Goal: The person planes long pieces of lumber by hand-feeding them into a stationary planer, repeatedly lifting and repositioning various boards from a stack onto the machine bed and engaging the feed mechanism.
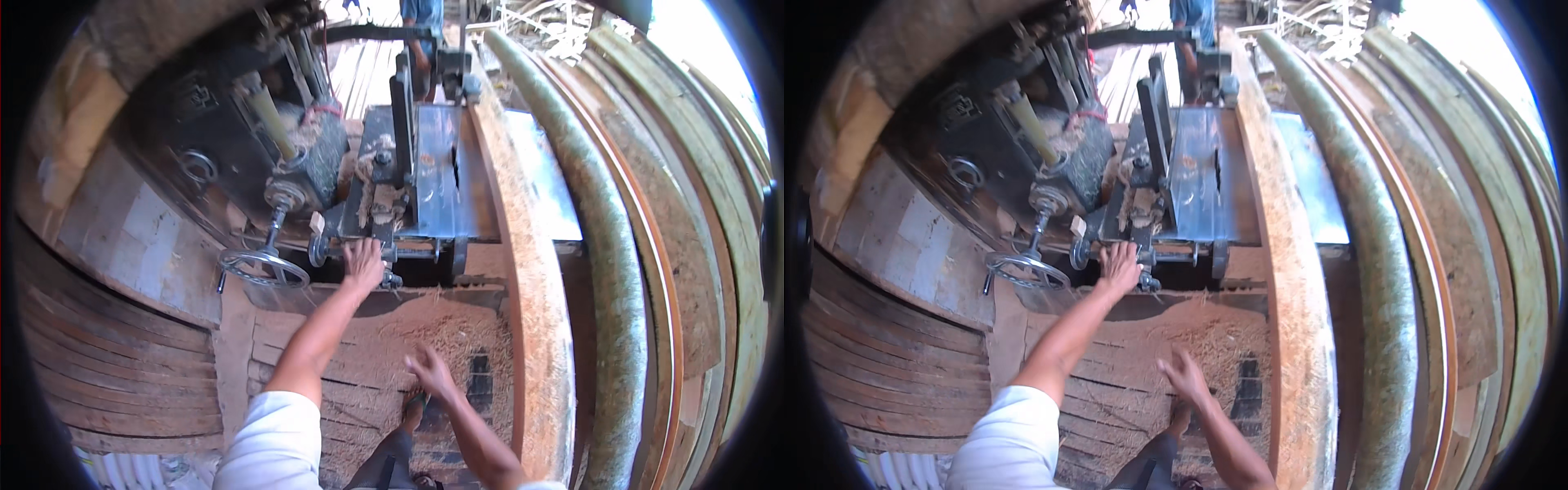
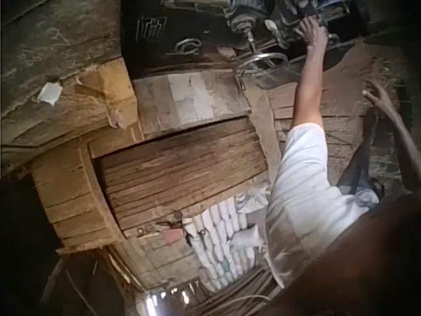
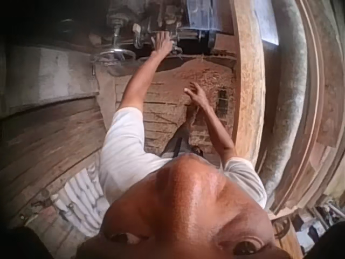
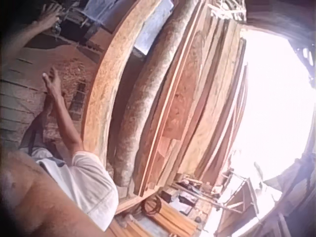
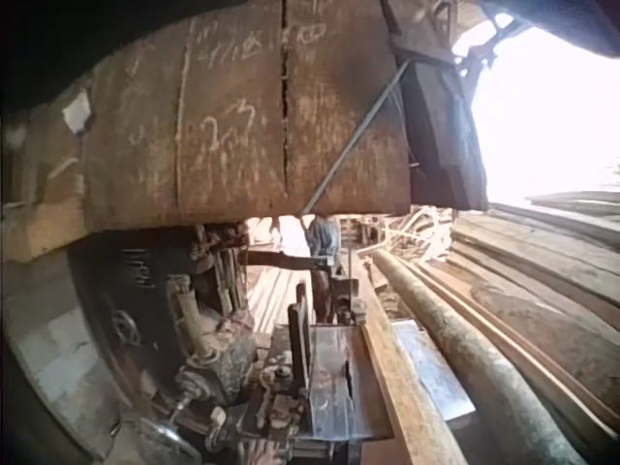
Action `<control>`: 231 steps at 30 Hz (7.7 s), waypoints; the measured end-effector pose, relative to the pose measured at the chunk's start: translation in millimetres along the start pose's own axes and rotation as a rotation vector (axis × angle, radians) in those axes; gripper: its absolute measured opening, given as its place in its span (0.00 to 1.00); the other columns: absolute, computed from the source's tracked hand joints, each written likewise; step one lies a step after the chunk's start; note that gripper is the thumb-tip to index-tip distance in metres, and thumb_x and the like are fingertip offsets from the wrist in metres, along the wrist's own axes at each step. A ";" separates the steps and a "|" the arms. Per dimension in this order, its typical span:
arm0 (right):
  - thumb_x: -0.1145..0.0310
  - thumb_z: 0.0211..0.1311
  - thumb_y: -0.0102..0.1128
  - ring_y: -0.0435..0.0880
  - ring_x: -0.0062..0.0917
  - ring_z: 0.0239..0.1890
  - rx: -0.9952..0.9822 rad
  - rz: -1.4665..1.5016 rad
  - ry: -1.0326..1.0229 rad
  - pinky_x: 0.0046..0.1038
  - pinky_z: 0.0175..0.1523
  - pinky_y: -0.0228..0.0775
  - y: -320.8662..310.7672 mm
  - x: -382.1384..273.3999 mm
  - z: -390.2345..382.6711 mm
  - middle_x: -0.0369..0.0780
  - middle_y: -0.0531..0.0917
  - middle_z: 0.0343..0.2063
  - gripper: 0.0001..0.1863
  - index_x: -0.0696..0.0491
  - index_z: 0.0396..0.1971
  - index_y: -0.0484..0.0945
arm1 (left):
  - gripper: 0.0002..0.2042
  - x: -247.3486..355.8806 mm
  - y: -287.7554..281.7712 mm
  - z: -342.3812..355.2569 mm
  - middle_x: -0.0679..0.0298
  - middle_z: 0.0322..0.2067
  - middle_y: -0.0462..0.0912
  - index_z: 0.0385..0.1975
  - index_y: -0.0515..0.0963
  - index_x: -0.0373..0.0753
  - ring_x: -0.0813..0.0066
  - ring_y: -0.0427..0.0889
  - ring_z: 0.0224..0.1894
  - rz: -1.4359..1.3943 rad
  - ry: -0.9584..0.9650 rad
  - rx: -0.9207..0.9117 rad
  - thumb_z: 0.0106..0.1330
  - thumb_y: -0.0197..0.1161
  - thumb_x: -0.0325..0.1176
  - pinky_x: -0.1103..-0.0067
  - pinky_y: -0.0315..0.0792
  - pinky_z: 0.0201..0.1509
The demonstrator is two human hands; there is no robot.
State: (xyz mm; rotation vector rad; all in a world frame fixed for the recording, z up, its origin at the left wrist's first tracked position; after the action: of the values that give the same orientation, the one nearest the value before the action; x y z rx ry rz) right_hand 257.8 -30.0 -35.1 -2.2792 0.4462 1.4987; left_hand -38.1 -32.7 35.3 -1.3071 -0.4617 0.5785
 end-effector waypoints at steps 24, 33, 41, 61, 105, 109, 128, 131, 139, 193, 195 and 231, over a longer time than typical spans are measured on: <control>0.38 0.65 0.45 0.82 0.28 0.48 0.111 0.624 0.385 0.33 0.52 0.75 -137.2 255.9 -684.6 0.41 0.80 0.51 0.37 0.55 0.61 0.67 | 0.41 452.1 -79.3 -840.1 0.53 0.55 0.75 0.58 0.71 0.33 0.68 0.72 0.59 -1.859 -0.908 -0.977 0.53 0.64 0.64 0.76 0.60 0.65; 0.29 0.60 0.40 0.83 0.29 0.43 -0.055 0.545 0.535 0.42 0.44 0.77 -11.9 342.4 -892.0 0.36 0.82 0.47 0.39 0.44 0.60 0.68 | 0.38 421.1 -161.0 -1076.9 0.58 0.53 0.78 0.58 0.71 0.37 0.66 0.79 0.51 -2.020 -0.861 -0.862 0.53 0.64 0.61 0.70 0.70 0.59; 0.33 0.61 0.46 0.75 0.38 0.57 -0.060 0.712 0.431 0.50 0.61 0.65 50.3 432.8 -1137.6 0.42 0.71 0.60 0.43 0.52 0.66 0.59 | 0.38 476.2 -249.8 -1326.0 0.57 0.53 0.78 0.60 0.67 0.38 0.65 0.80 0.52 -2.094 -0.980 -0.758 0.56 0.62 0.61 0.67 0.73 0.57; 0.45 0.70 0.43 0.67 0.27 0.62 0.060 0.725 0.159 0.29 0.67 0.53 134.4 523.7 -1531.5 0.41 0.70 0.60 0.35 0.58 0.65 0.60 | 0.40 577.5 -370.2 -1925.1 0.53 0.56 0.74 0.63 0.62 0.37 0.60 0.75 0.57 -2.031 -1.102 -0.680 0.59 0.58 0.62 0.64 0.69 0.61; 0.49 0.71 0.44 0.63 0.25 0.64 0.114 0.398 0.287 0.25 0.68 0.49 280.2 599.3 -1727.8 0.41 0.66 0.64 0.34 0.58 0.67 0.58 | 0.34 511.8 -488.1 -2164.7 0.56 0.53 0.76 0.60 0.67 0.33 0.63 0.74 0.56 -1.774 -1.025 -0.671 0.53 0.68 0.42 0.70 0.65 0.63; 0.45 0.70 0.45 0.67 0.22 0.58 0.080 0.453 0.355 0.23 0.65 0.52 268.7 599.8 -1688.6 0.38 0.72 0.57 0.34 0.60 0.62 0.65 | 0.32 501.8 -470.7 -2124.2 0.55 0.44 0.81 0.52 0.73 0.28 0.66 0.79 0.47 -1.810 -1.018 -0.667 0.50 0.68 0.44 0.74 0.70 0.54; 0.40 0.68 0.41 0.62 0.34 0.66 0.002 0.512 0.378 0.32 0.71 0.46 208.5 487.1 -1414.4 0.44 0.63 0.65 0.40 0.57 0.67 0.55 | 0.37 448.8 -393.6 -1842.6 0.55 0.50 0.77 0.58 0.68 0.31 0.65 0.74 0.54 -1.888 -0.899 -0.677 0.45 0.69 0.40 0.71 0.65 0.60; 0.39 0.68 0.41 0.62 0.35 0.66 0.020 0.525 0.376 0.32 0.71 0.46 194.9 475.1 -1359.1 0.44 0.63 0.66 0.41 0.57 0.67 0.55 | 0.38 436.3 -372.8 -1789.1 0.55 0.51 0.77 0.59 0.68 0.31 0.65 0.73 0.54 -1.869 -0.950 -0.694 0.45 0.69 0.40 0.71 0.65 0.61; 0.38 0.67 0.41 0.59 0.34 0.68 -0.006 0.525 0.356 0.32 0.71 0.45 157.0 429.4 -1198.6 0.44 0.61 0.67 0.42 0.57 0.68 0.54 | 0.40 404.8 -355.0 -1613.0 0.56 0.53 0.75 0.60 0.66 0.31 0.65 0.71 0.57 -1.909 -0.978 -0.627 0.43 0.69 0.39 0.72 0.63 0.62; 0.57 0.48 0.73 0.82 0.38 0.46 -0.088 -0.377 -0.093 0.31 0.52 0.72 -158.0 -14.8 -142.9 0.47 0.83 0.43 0.28 0.53 0.49 0.81 | 0.40 161.4 -6.8 -267.5 0.54 0.49 0.77 0.58 0.67 0.30 0.64 0.75 0.53 -2.218 -0.789 -0.449 0.41 0.68 0.43 0.71 0.67 0.60; 0.62 0.49 0.73 0.83 0.33 0.38 0.098 -0.392 -0.223 0.28 0.44 0.74 -163.9 -23.3 -100.9 0.44 0.84 0.37 0.20 0.54 0.43 0.84 | 0.40 155.5 6.6 -216.0 0.55 0.50 0.77 0.59 0.66 0.31 0.63 0.77 0.52 -2.247 -0.778 -0.568 0.43 0.68 0.41 0.70 0.70 0.58; 0.59 0.65 0.53 0.74 0.40 0.55 -0.005 0.555 0.895 0.42 0.58 0.68 -226.6 259.3 -249.0 0.43 0.74 0.57 0.24 0.57 0.57 0.70 | 0.32 187.7 -505.8 -140.1 0.39 0.53 0.70 0.38 0.76 0.30 0.71 0.80 0.34 -2.304 1.188 -0.429 0.58 0.59 0.61 0.72 0.73 0.41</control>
State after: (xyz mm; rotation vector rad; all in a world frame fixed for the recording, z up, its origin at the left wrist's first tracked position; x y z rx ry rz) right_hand 660.5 36.8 -153.4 -2.8729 1.3959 0.5339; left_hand 262.2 -99.2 500.2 -0.5132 -0.7028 -2.1334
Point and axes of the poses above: each hand's wrist, its own z-axis towards the middle knuckle, its own y-axis out of the palm, x = y × z, the point moved 5 cm from there along z, towards the middle knuckle
